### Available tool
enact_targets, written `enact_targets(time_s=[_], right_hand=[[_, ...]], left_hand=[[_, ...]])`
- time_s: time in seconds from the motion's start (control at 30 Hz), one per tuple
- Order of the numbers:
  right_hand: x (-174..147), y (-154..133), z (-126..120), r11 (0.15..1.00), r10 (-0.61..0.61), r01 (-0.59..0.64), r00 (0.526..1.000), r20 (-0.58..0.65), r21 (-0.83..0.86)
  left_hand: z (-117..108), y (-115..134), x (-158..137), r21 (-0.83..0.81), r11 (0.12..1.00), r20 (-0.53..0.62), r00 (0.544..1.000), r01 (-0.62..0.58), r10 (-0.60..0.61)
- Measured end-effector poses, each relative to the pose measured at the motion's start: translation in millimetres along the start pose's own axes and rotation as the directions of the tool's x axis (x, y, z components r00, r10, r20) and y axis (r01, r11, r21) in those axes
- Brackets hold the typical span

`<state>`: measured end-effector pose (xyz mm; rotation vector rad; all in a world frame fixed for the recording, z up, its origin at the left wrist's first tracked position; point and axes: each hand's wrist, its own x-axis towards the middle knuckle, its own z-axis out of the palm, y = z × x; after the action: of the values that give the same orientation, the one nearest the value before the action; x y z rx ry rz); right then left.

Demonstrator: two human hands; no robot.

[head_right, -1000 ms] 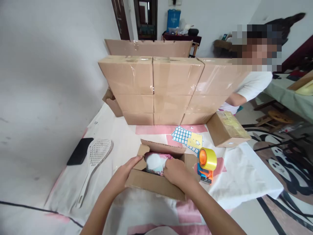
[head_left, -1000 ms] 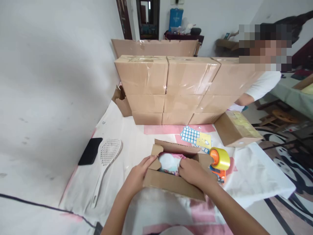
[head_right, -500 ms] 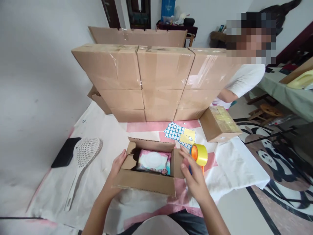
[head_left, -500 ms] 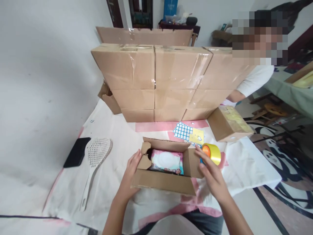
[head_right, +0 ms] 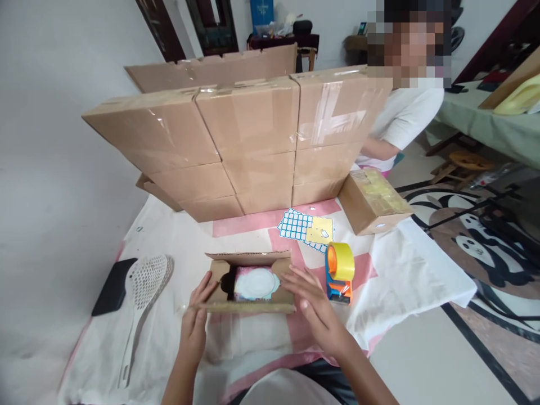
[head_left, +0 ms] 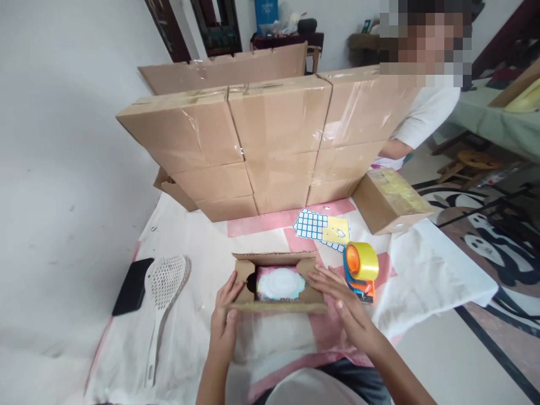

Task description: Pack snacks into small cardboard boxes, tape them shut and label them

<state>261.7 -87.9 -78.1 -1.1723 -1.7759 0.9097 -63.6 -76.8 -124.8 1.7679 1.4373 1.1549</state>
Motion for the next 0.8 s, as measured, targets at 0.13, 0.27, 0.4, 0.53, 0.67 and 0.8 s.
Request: enact_targets(time_s=[0.13,0.27,0.4,0.53,0.67,0.8], right_hand=[[4,4,7,0.977,0.131,-0.098,0.977,-0.169,0.189],[16,9,14,0.967,0.085,-0.049,0.988,-0.132,0.251],[29,18,16,0.994,-0.042,0.049,0.996,-0.084,0.093],[34,28,19,0.996,-0.05,0.06,0.99,-0.13,0.068],[36,34,22,0.995,-0.052,0.065,0.986,-0.159,0.078],[36,38,24,0.995,-0.051,0.064,0.987,-0.151,0.083]], left_hand=[[21,9,-2,-0.026,0.982,-0.182,0.965,0.187,-0.189],[27,10,-1,0.019,0.985,-0.248,0.955,0.173,-0.162],[16,15,3,0.226,0.972,-0.171,0.985,0.061,-0.022],[9,26,12,0.354,0.914,0.069,0.98,-0.198,0.185],[11,31,18,0.316,0.923,0.09,0.975,-0.22,0.202],[14,30,17,0.331,0.92,0.069,0.978,-0.21,0.199]])
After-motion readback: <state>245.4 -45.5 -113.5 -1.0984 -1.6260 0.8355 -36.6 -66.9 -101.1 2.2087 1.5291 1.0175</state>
